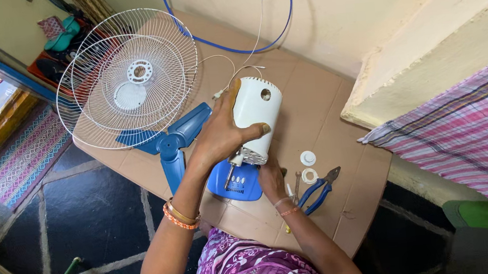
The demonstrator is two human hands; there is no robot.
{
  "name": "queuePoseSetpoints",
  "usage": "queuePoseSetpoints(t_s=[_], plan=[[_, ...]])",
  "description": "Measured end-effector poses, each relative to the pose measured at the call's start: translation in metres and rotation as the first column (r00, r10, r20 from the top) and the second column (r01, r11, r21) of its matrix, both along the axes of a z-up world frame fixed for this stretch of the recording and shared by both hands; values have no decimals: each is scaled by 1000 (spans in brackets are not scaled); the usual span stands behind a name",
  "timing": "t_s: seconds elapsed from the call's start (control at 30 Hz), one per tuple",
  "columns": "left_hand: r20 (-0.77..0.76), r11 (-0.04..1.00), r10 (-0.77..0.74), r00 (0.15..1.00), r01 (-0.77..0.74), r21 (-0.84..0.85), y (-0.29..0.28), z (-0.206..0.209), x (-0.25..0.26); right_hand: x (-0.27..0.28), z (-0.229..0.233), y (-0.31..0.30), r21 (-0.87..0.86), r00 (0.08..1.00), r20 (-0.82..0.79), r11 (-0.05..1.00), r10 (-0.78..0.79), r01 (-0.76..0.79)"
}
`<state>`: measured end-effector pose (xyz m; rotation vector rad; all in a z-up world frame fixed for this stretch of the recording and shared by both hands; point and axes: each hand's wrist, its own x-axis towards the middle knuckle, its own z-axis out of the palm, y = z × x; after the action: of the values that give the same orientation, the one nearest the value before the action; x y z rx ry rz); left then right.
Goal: The person cleans the white plastic motor housing of an electric fan using a dark cloth. They wipe the interior and exterior surfaces, then place the housing onto the fan motor shaft and rotate it to check the fit.
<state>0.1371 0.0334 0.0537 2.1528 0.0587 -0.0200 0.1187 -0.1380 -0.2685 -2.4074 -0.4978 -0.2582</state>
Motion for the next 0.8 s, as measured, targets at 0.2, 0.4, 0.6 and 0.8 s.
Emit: queuePoseSetpoints(t_s=[0.2, 0.4, 0.6, 0.8], plan=[[80, 995, -85, 993, 79, 67, -2, -1, 7, -112, 36, -23, 87, 911, -291, 957, 291, -278], [35, 997, -77, 996, 77, 14, 0, 5, 8, -140, 10, -28, -180, 825, -183, 806, 535, -563], [66, 997, -78, 995, 79, -14, -2, 4, 6, -110, -21, -88, -416, 920, 83, 852, 383, -318], [59, 997, -55, 997, 58, -51, -4, 8, 4, -29, -19, -116, -580, 973, 125, 810, 195, -88]])
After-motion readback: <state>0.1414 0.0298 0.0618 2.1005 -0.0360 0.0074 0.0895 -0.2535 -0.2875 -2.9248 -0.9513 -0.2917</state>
